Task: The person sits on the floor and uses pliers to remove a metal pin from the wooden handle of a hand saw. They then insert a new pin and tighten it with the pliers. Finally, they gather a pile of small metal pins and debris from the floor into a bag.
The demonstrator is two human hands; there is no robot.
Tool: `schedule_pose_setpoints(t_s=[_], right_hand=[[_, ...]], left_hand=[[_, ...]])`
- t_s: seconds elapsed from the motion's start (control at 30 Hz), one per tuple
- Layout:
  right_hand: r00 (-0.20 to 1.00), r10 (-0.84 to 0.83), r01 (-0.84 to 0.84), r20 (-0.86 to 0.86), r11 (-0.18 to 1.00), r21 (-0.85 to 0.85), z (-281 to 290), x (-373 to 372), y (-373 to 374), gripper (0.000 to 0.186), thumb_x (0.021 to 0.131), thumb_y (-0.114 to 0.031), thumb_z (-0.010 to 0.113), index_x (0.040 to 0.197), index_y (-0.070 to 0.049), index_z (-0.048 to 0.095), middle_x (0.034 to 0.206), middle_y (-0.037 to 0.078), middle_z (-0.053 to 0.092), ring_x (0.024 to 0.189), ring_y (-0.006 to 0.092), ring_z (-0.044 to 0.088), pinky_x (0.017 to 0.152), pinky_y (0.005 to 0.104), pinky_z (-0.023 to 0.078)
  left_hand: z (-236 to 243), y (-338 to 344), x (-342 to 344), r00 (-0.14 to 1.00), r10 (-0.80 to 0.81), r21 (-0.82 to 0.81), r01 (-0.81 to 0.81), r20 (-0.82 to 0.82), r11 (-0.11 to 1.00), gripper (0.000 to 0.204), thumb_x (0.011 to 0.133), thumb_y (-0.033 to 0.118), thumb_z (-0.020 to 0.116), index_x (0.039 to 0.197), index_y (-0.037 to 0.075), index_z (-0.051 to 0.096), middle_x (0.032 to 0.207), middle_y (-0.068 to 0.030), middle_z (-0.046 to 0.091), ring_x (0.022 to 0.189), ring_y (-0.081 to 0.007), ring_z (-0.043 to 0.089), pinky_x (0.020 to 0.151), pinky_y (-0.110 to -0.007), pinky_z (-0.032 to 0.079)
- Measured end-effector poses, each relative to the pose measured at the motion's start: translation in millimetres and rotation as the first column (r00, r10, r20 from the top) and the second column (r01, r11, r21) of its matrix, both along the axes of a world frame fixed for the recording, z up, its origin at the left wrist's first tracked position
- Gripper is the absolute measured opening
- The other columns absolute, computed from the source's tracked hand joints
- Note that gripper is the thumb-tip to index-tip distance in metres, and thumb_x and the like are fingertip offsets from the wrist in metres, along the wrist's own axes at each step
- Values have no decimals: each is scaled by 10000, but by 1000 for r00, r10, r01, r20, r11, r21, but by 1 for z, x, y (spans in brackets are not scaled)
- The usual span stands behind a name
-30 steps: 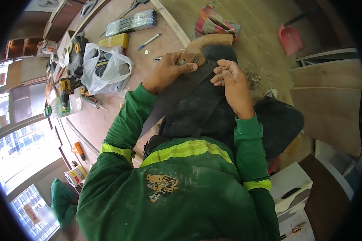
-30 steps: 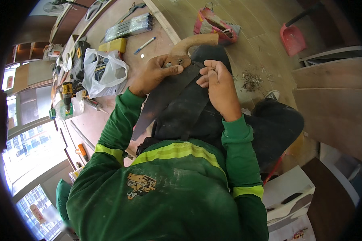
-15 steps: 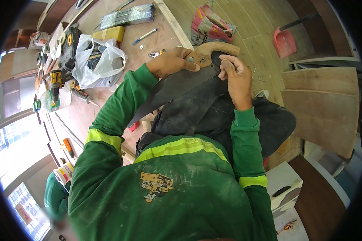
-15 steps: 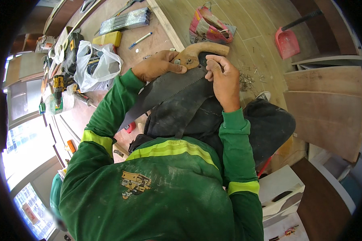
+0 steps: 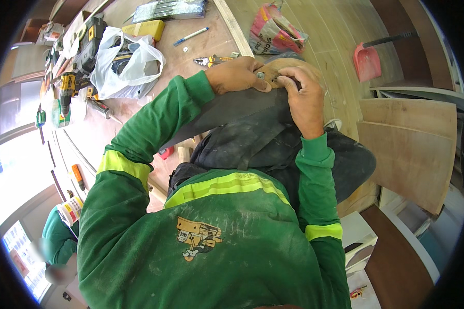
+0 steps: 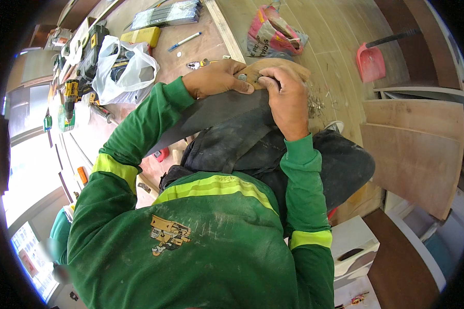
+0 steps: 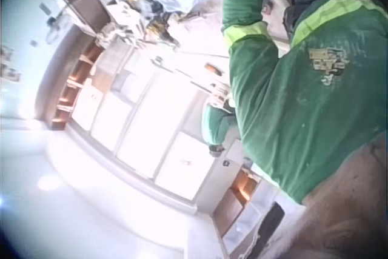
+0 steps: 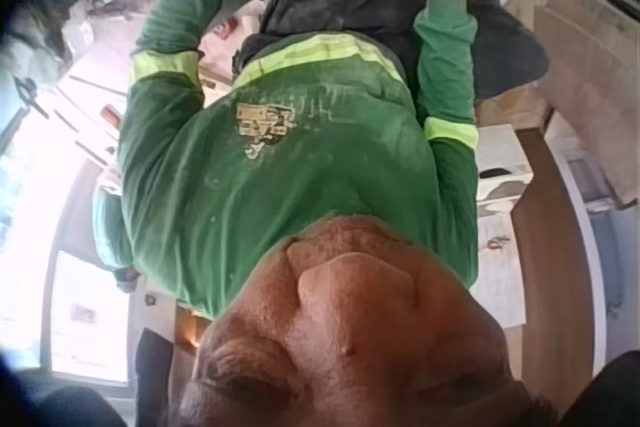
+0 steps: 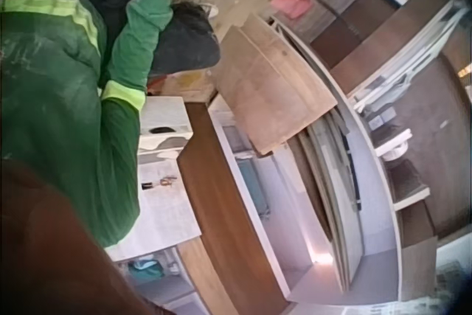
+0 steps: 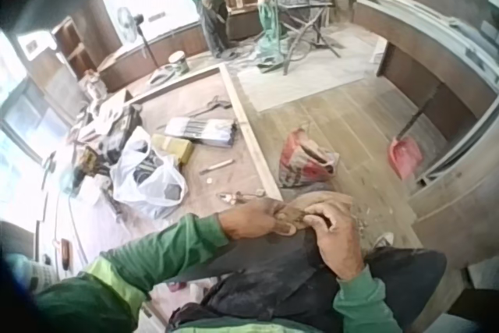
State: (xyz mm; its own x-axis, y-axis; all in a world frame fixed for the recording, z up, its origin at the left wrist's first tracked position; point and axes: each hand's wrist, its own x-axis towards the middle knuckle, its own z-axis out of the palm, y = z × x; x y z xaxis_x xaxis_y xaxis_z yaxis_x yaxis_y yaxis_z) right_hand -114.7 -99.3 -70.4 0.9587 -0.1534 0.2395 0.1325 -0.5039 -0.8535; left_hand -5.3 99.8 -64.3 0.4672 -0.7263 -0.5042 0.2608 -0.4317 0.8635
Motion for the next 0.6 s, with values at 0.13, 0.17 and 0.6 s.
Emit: schedule_pose_setpoints(t_s=[0.13,0.17,0.6], right_hand=[[996,81,-71,31,970,-234,11,3,2,141,958,-52,717,1096,-20,711,1072,173,702,1037,426,667,893,492,531],[995,98,-87,22,954,-288,15,3,2,139,967,-56,707,1102,-22,703,1088,177,695,1052,433,661,897,510,524],[996,86,-89,-23,916,-391,25,-6,12,117,1000,-69,686,1104,-23,661,1055,198,686,1011,452,652,865,544,512]], left_hand=[[-5,-3,-2,1000,21,-20,-22,-18,1000,394,940,154,846,1262,-40,730,1059,-26,758,907,-114,669,835,-294,544],[-5,-2,-2,999,32,-9,-32,-4,999,392,933,147,848,1261,-36,736,1053,-23,755,904,-118,667,837,-300,542],[-11,-4,-10,975,29,48,-41,220,998,419,894,183,822,1236,-50,753,929,-51,742,860,-160,651,766,-358,528]])
